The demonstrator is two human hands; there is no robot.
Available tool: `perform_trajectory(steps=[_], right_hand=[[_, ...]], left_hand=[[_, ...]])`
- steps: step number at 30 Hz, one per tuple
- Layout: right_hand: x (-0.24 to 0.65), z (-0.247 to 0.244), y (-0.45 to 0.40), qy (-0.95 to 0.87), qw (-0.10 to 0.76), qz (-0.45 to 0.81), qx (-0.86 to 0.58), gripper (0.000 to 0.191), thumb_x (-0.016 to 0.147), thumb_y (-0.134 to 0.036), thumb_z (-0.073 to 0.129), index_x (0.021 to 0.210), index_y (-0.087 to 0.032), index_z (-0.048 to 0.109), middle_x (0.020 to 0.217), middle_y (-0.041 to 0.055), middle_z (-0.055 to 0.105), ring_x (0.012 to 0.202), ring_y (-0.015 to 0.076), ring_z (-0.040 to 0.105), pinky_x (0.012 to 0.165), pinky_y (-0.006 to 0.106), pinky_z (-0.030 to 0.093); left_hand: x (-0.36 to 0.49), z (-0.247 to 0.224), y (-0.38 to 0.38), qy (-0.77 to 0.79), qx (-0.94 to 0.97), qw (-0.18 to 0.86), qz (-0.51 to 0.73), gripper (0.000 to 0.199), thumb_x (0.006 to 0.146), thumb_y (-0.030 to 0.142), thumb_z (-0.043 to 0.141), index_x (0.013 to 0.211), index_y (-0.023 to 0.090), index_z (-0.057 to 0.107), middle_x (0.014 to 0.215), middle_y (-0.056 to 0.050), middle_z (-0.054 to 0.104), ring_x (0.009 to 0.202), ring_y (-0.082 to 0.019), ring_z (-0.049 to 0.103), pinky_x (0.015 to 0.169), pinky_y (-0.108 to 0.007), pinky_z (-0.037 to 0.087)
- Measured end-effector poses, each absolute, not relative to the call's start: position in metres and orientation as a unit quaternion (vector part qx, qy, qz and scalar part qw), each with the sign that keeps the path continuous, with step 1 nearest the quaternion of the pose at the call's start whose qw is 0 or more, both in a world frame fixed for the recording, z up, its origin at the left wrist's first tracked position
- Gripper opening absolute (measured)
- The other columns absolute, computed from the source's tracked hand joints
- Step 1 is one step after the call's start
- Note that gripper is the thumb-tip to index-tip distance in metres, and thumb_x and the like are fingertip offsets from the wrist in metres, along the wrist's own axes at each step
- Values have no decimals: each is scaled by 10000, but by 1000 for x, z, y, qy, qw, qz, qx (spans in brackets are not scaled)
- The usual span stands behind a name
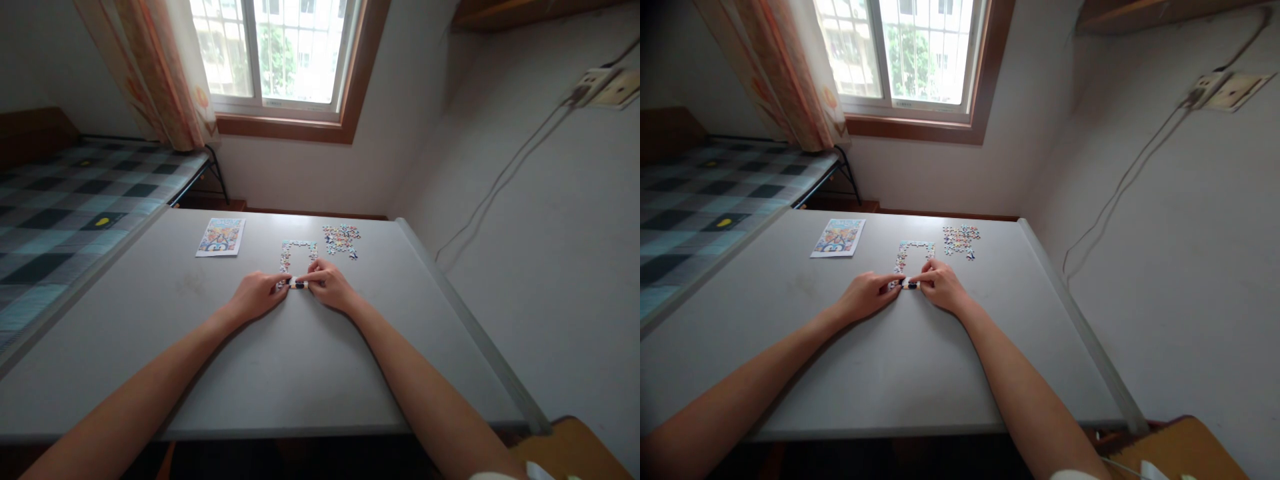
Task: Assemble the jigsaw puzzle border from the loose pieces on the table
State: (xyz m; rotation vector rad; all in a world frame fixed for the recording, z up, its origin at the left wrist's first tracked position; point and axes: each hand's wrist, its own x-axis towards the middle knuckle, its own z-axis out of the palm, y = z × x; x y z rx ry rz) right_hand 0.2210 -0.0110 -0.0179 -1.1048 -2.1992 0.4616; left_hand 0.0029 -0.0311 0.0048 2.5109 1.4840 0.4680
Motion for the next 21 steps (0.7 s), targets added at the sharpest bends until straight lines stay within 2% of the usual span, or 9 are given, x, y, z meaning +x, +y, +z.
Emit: perform_trajectory(steps=[7, 11, 14, 18, 21], right_hand=[[220, -19, -10, -843, 304, 158, -415, 280, 793, -118, 579, 898, -304, 760, 890, 39, 581, 802, 134, 523, 764, 278, 424], [221, -19, -9, -801, 367, 199, -430, 327, 790, -80, 522, 925, -267, 753, 905, 35, 563, 725, 106, 519, 700, 244, 438], [223, -18, -7, -755, 408, 189, -478, 291, 804, -114, 508, 927, -220, 749, 846, 36, 563, 690, 108, 518, 673, 240, 435], [225, -16, -6, -733, 391, 167, -532, 258, 807, -148, 506, 899, -193, 743, 747, 25, 603, 655, 123, 526, 670, 252, 422], [225, -15, -8, -739, 357, 179, -543, 278, 790, -129, 499, 918, -200, 736, 748, 16, 657, 653, 131, 546, 661, 256, 415]], left_hand=[[4, 7, -32, 504, 846, 92, 148, 347, 882, 396, 468, 1139, 281, 671, 639, -18, 666, 600, -146, 579, 580, -226, 352], [3, 7, -32, 502, 846, 95, 153, 345, 885, 406, 467, 1139, 290, 671, 631, -14, 662, 597, -147, 581, 582, -227, 357], [4, 6, -32, 504, 844, 95, 155, 345, 885, 407, 469, 1138, 288, 672, 615, -12, 653, 584, -145, 575, 579, -228, 353], [3, 6, -32, 503, 845, 93, 156, 343, 885, 406, 468, 1132, 285, 674, 607, -9, 645, 579, -142, 564, 574, -232, 335], [3, 6, -32, 498, 848, 90, 159, 336, 891, 407, 459, 1131, 304, 670, 609, -2, 644, 574, -143, 556, 568, -237, 321]])
